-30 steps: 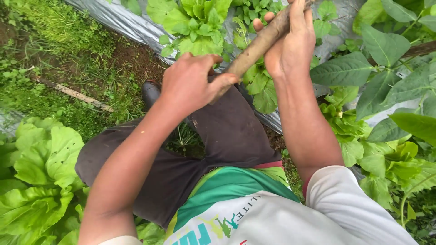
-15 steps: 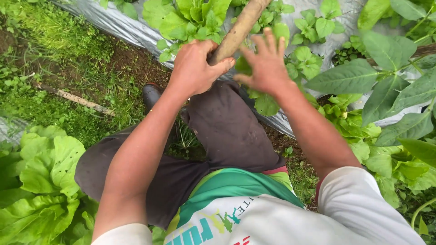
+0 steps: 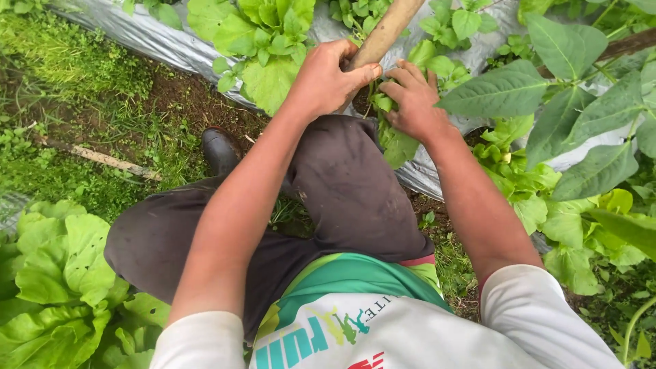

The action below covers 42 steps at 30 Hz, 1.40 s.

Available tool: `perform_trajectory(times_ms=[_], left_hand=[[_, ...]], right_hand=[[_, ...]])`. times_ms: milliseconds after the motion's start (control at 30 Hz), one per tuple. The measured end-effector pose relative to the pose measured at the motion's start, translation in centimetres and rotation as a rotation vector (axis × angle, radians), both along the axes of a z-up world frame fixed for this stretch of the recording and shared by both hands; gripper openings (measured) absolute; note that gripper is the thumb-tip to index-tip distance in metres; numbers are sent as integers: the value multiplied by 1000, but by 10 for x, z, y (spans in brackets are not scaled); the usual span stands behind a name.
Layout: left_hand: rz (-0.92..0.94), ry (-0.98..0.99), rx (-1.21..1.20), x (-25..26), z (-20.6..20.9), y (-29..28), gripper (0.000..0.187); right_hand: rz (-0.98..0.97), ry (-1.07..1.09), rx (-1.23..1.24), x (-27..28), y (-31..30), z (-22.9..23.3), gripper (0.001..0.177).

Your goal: The person sits on the ground in a garden and uses a hoe to remove weeds from around the base of leafy green plants. They repeatedly strike the soil with the tool and pull out the weeds by hand.

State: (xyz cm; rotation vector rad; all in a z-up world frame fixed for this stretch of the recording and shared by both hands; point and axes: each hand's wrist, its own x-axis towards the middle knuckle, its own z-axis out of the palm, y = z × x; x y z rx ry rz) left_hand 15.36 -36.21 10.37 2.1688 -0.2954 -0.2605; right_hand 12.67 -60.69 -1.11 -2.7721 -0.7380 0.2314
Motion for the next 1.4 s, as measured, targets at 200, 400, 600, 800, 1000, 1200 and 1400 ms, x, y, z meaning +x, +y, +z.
perform_trajectory(times_ms=[200,400,600,800,1000,1200,1400], left_hand=[[-29,177,-42,4,-30,3,30],[41,203,-173,12,-44,14,24],[129,313,-136,12,-42,27,25],[101,339,18,-1,-103,33,31],[195,300,-329,-12,-251,36,35],[349,606,-332,-38,-181,49,47],[194,326,-140,-22,-196,55,36]], right_hand=[[15,-59,47,2,1,-8,59],[-54,59,-24,3,16,21,59],[-70,288,-443,17,69,86,75],[-80,308,-548,19,69,86,72],[-118,241,-409,8,54,78,79],[-96,162,-291,5,47,66,77],[-103,73,304,-28,23,98,60]])
